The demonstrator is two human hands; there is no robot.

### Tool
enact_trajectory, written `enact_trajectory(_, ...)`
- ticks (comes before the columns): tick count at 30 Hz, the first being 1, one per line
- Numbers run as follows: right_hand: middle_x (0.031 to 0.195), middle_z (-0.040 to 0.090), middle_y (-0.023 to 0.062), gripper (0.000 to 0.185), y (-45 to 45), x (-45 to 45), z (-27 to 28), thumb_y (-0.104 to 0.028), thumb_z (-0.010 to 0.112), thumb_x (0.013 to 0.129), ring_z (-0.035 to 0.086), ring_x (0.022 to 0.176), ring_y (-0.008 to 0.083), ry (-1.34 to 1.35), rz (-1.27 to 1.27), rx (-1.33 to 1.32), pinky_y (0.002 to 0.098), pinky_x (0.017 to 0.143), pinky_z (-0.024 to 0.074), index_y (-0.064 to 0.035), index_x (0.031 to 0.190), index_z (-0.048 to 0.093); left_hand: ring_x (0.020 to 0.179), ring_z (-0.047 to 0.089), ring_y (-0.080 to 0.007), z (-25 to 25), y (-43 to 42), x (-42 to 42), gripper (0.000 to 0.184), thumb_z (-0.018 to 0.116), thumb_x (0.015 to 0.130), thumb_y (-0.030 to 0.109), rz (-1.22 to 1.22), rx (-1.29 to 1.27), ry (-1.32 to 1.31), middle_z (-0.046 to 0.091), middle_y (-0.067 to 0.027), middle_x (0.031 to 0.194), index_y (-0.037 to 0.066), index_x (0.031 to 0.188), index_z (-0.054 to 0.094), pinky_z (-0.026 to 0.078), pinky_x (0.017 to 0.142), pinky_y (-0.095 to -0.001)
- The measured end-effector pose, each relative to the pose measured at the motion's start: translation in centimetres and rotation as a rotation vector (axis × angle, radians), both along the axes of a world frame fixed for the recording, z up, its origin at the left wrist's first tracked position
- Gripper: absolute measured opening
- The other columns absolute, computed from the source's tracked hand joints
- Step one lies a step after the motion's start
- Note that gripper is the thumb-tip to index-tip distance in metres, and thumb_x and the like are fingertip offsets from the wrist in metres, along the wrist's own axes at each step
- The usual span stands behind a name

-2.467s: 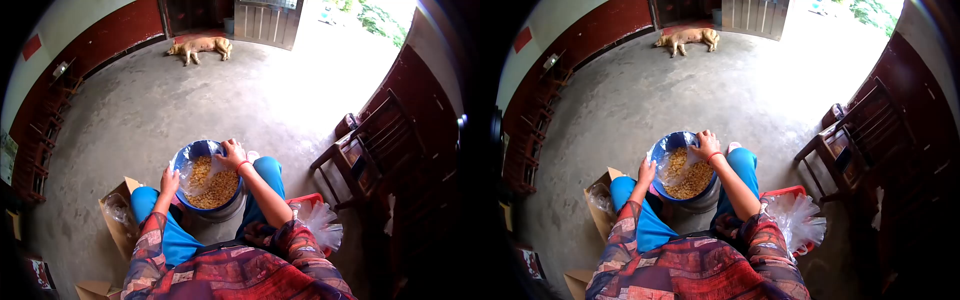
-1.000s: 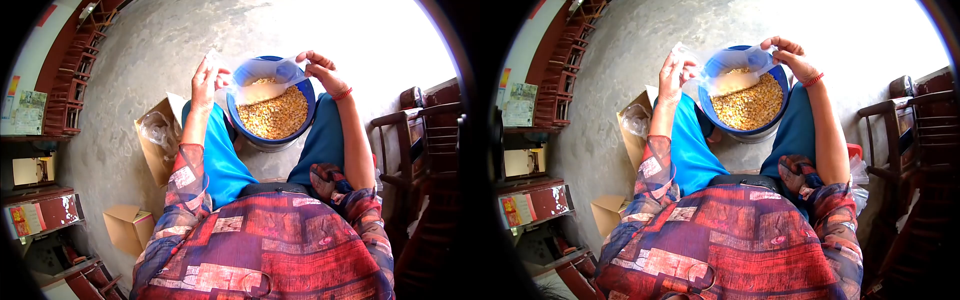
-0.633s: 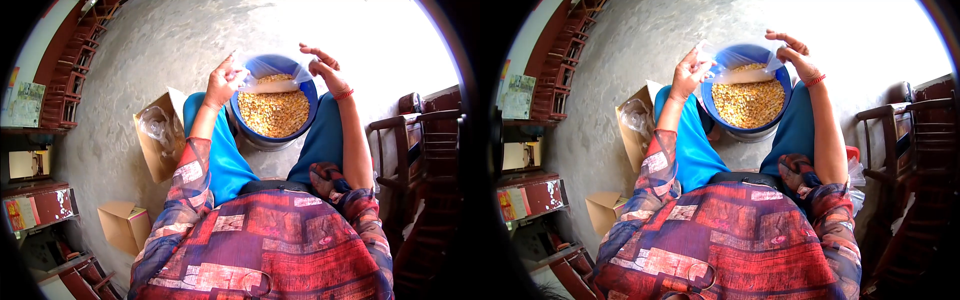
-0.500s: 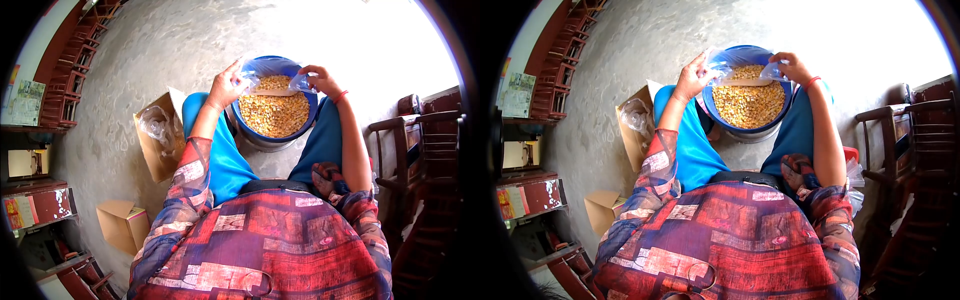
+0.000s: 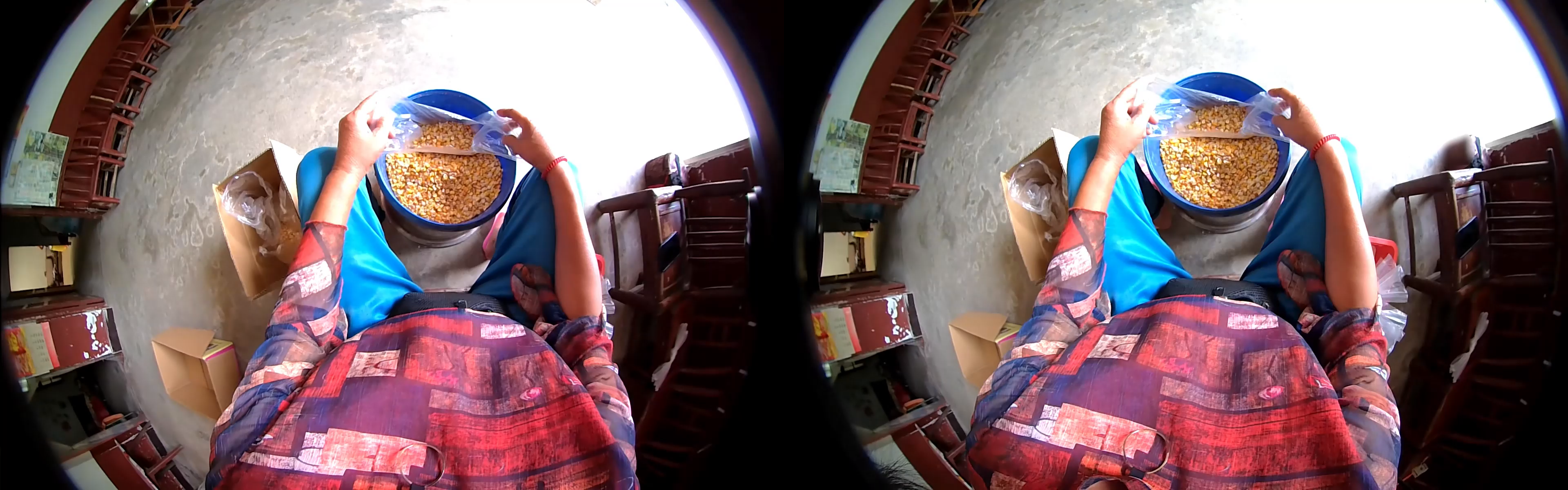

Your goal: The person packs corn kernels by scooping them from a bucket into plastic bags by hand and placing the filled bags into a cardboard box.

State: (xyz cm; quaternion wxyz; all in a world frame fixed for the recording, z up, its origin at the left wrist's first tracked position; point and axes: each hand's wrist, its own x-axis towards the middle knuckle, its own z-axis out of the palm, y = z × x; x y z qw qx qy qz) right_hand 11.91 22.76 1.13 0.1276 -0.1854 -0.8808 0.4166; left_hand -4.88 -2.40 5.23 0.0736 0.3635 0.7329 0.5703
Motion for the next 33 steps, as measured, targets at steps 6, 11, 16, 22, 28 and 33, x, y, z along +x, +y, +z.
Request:
enact_trajectory(6, 0.069, 0.059, 0.0004, 0.040, 0.4, 0.5, 4.0, -0.005, 0.049, 0.078, 0.044, 0.048, 0.0021, 0.247, -0.016, -0.671, 0.0155, 0.045, 0.0371, -0.0106, 0.118, 0.052, 0.045, 0.049, -0.0049, 0.0, -1.1, -0.7, 0.017, 0.050, 0.087, 0.015, 0.039, -0.138, -0.112, 0.059, -0.0055, 0.061, 0.001, 0.087, 0.061, 0.040, 0.042, -0.0183)
enact_trajectory(11, 0.083, 0.058, 0.0002, 0.041, 0.7, 0.7, 3.8, -0.003, 0.048, 0.076, 0.045, 0.061, 0.0027, 0.301, 0.007, -0.663, 0.0165, 0.055, 0.0398, -0.0113, 0.115, 0.054, 0.050, 0.052, -0.0061, -0.4, -1.6, -1.6, 0.018, 0.055, 0.084, 0.016, -0.009, -0.224, -0.175, 0.061, -0.0062, 0.068, -0.001, 0.086, 0.059, 0.041, 0.043, -0.0192)
enact_trajectory(16, 0.090, 0.056, 0.0042, 0.043, 1.0, 0.4, 2.2, 0.005, 0.043, 0.069, 0.047, 0.067, 0.0058, 0.205, 0.067, -0.513, 0.0196, 0.057, 0.0423, -0.0087, 0.107, 0.058, 0.060, 0.056, -0.0071, -0.4, -1.4, -1.7, 0.020, 0.058, 0.081, 0.016, -0.022, -0.190, -0.212, 0.062, -0.0051, 0.073, -0.001, 0.093, 0.059, 0.042, 0.045, -0.0194)
enact_trajectory(22, 0.095, 0.058, 0.0085, 0.042, 1.9, 0.2, 0.5, 0.007, 0.040, 0.066, 0.049, 0.061, 0.0083, 0.188, -0.011, -0.348, 0.0214, 0.055, 0.0433, -0.0081, 0.099, 0.061, 0.053, 0.050, -0.0063, -1.5, -0.8, 0.0, 0.020, 0.055, 0.086, 0.021, -0.102, -0.104, -0.620, 0.058, -0.0022, 0.067, 0.003, 0.090, 0.061, 0.045, 0.048, -0.0212)
enact_trajectory(28, 0.109, 0.054, 0.0041, 0.036, 4.5, 0.3, -1.7, -0.002, 0.055, 0.072, 0.049, 0.092, 0.0124, 0.439, -0.102, 0.235, 0.0270, 0.073, 0.0456, -0.0110, 0.107, 0.058, 0.051, 0.053, -0.0075, -4.4, -1.5, 2.9, 0.017, 0.057, 0.084, 0.022, -0.062, 0.290, -1.042, 0.059, -0.0020, 0.067, 0.006, 0.078, 0.061, 0.047, 0.050, -0.0231)
enact_trajectory(33, 0.081, 0.059, -0.0021, 0.019, -1.8, 1.3, 4.5, -0.002, 0.052, 0.082, 0.046, 0.062, 0.0036, 0.386, -0.067, -0.101, 0.0183, 0.055, 0.0391, -0.0070, 0.098, 0.061, 0.056, 0.051, -0.0054, -4.4, -2.7, 3.0, 0.014, 0.055, 0.085, 0.018, 0.021, 0.365, -0.989, 0.058, -0.0007, 0.075, 0.006, 0.083, 0.060, 0.045, 0.052, -0.0198)
